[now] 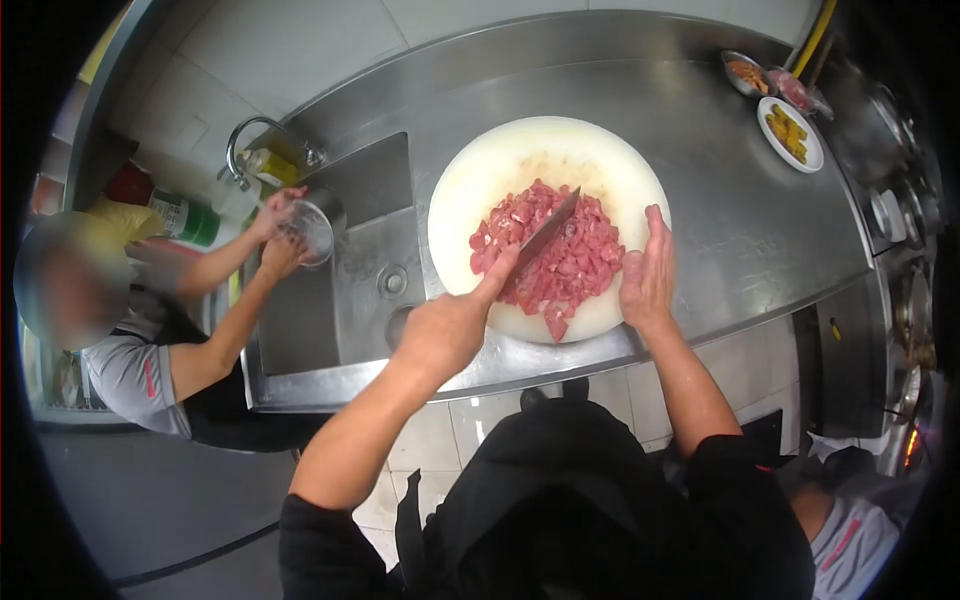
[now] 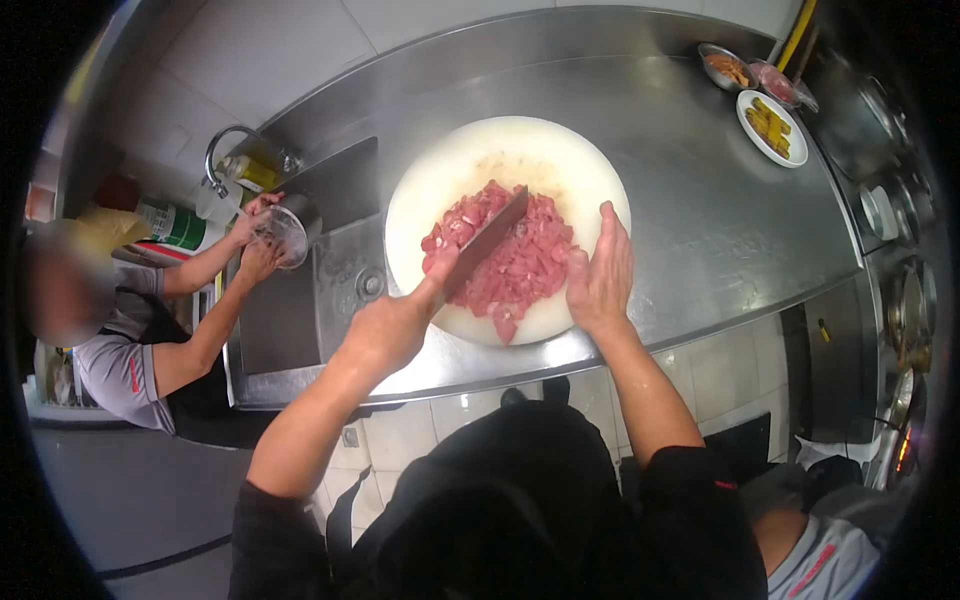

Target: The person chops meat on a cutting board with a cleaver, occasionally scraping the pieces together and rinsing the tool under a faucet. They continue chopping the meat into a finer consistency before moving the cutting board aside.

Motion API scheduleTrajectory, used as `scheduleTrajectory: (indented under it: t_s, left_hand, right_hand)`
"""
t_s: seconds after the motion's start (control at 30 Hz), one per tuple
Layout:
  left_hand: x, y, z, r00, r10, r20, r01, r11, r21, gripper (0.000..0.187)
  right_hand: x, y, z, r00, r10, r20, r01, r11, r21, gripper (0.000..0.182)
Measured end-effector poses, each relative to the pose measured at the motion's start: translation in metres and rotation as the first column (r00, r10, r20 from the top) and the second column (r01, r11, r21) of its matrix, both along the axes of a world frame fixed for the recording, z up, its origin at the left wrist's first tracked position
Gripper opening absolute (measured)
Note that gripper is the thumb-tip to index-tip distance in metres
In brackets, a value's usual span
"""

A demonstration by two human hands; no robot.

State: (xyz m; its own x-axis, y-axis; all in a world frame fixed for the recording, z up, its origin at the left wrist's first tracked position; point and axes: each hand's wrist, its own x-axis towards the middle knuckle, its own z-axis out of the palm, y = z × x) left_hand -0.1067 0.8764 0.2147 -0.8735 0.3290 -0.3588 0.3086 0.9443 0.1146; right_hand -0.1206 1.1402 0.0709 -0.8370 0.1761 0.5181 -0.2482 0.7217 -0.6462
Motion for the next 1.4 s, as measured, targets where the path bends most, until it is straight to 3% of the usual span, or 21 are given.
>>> scheduleTrajectory:
  t_s: [0.1, 0.2, 0.33, 0.43, 0.6, 0.7, 0.73, 0.83, 0.87, 0.9, 0.93, 0.97, 1.0, 1.07, 1.13, 1.3, 1.37, 1.4]
  left_hand:
    - [0.001, 0.004, 0.042, 0.997, 0.063, 0.053, -0.062, 0.998, -0.025, 0.073]
    - [0.015, -0.002, 0.014, 0.989, 0.125, -0.075, -0.113, 0.982, 0.148, 0.069]
    - [-0.001, 0.002, 0.026, 0.999, 0.049, -0.013, -0.05, 0.993, -0.107, 0.069]
    - [0.007, -0.011, 0.059, 0.991, 0.072, -0.117, -0.054, 0.987, 0.148, 0.07]
    - [-0.013, -0.028, 0.003, 0.999, -0.043, -0.028, 0.04, 0.994, -0.103, 0.067]
    - [-0.022, -0.032, 0.036, 1.0, -0.017, 0.009, 0.018, 0.996, -0.082, 0.069]
    - [-0.017, -0.047, 0.031, 0.985, -0.096, -0.143, 0.106, 0.992, 0.066, 0.079]
    - [-0.007, -0.061, 0.015, 0.985, -0.045, -0.169, 0.082, 0.972, 0.218, 0.081]
    - [-0.011, -0.058, 0.009, 0.998, -0.055, 0.023, 0.052, 0.989, 0.142, 0.083]
    - [-0.017, -0.059, -0.005, 0.989, -0.085, 0.119, 0.087, 0.996, -0.014, 0.084]
    - [-0.024, -0.056, 0.006, 0.982, -0.075, 0.173, 0.077, 0.997, -0.001, 0.082]
    - [-0.023, -0.059, 0.015, 0.991, -0.121, 0.064, 0.117, 0.992, 0.054, 0.078]
    - [-0.019, -0.056, 0.037, 0.99, -0.135, 0.043, 0.133, 0.99, 0.049, 0.078]
    - [-0.009, -0.062, 0.028, 0.996, -0.077, -0.039, 0.081, 0.99, 0.112, 0.082]
    - [-0.008, -0.062, -0.005, 0.999, -0.053, -0.012, 0.054, 0.99, 0.133, 0.081]
    - [-0.015, -0.05, 0.024, 0.997, -0.072, 0.0, 0.071, 0.987, 0.143, 0.083]
    - [0.002, -0.045, 0.043, 1.0, -0.024, 0.02, 0.022, 0.992, 0.122, 0.079]
    - [-0.001, -0.046, 0.029, 0.999, -0.046, -0.004, 0.046, 0.989, 0.139, 0.078]
  right_hand:
    - [0.0, 0.0, 0.003, 1.0, 0.011, -0.014, -0.011, 1.0, 0.002, 0.076]
    - [0.0, -0.001, 0.003, 1.0, 0.029, -0.012, -0.029, 0.999, -0.021, 0.074]
    - [-0.002, 0.001, 0.009, 0.999, 0.019, 0.034, -0.019, 1.0, 0.023, 0.074]
    - [-0.002, -0.004, 0.007, 0.999, -0.021, 0.043, 0.02, 1.0, 0.019, 0.075]
    - [-0.004, -0.002, 0.002, 1.0, -0.009, 0.004, 0.009, 1.0, -0.002, 0.078]
    - [-0.002, -0.005, 0.007, 0.999, -0.022, 0.025, 0.022, 1.0, 0.003, 0.076]
    - [-0.002, -0.005, 0.006, 1.0, -0.016, 0.011, 0.016, 1.0, -0.021, 0.074]
    - [-0.004, -0.004, -0.004, 1.0, -0.031, -0.005, 0.031, 0.998, -0.058, 0.071]
    - [-0.005, 0.002, -0.01, 0.999, -0.046, 0.005, 0.046, 0.996, 0.072, 0.068]
    - [-0.01, 0.006, -0.027, 0.998, -0.048, -0.036, 0.05, 0.998, 0.047, 0.065]
    - [-0.015, 0.012, -0.046, 0.996, -0.05, -0.077, 0.052, 0.998, 0.023, 0.063]
    - [-0.019, 0.018, -0.064, 0.992, -0.053, -0.118, 0.053, 0.999, 0.0, 0.06]
    - [-0.026, 0.026, -0.074, 0.999, -0.033, -0.019, 0.026, 0.964, -0.266, 0.066]
    - [-0.016, 0.021, -0.058, 0.993, 0.047, -0.112, -0.078, 0.953, -0.292, 0.081]
    - [-0.015, 0.009, -0.048, 0.985, 0.087, -0.146, -0.133, 0.93, -0.343, 0.088]
    - [-0.007, 0.011, -0.033, 0.961, 0.117, -0.251, -0.191, 0.936, -0.295, 0.094]
    - [-0.013, 0.009, -0.042, 0.966, 0.061, -0.251, -0.173, 0.876, -0.451, 0.101]
    - [-0.012, 0.005, -0.04, 0.97, 0.032, -0.241, -0.158, 0.838, -0.522, 0.104]
